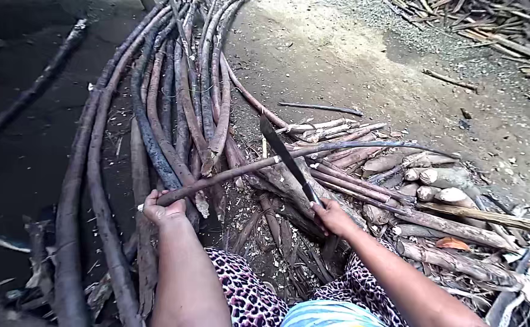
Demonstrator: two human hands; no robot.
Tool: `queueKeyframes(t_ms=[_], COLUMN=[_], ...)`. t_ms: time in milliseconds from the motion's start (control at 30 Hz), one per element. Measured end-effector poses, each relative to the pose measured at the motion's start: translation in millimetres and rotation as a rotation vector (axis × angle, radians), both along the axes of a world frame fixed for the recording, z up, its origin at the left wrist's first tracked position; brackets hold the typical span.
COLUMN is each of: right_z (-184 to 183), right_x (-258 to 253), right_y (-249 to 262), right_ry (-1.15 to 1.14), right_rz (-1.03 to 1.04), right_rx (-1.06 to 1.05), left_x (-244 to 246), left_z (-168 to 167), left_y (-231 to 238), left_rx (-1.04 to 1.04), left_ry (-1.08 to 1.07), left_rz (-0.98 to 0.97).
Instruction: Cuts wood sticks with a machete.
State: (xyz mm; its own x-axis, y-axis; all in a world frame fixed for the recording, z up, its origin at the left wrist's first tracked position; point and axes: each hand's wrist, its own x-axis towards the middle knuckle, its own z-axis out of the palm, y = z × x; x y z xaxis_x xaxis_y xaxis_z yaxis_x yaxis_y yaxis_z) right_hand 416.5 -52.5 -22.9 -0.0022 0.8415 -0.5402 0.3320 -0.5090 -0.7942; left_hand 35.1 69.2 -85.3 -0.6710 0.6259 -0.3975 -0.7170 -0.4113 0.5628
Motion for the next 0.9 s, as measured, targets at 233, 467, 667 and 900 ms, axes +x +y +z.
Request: queueKeyframes(t_ms=[233,467,667,900], right_z=[132.1,170.6,-53.1,-33.5], right_x=[-8.0,-36.0,-25.4,-7.3], right_y=[16.7,86.8,6.4,3.6], right_ry=[0.018,-0.099,-0.501,0.343], right_rz=[-0.006,-0.255,0.138,-0.258], right_rx=[0.986,1.577,-0.064,-0.378], left_x=[2.4,-0.1,11.4,7.2], left_z=[-20.4,-12.5,-5.5,13.3], left_y=[9.0,3.6,3.1,-7.7], left_rx=[0.035,-0.033,-0.008,0.337], left_ry=[-0.048,-0.031,0.039,0.336], left_rz=[-0.074,-0.081,-0.139,-0.452])
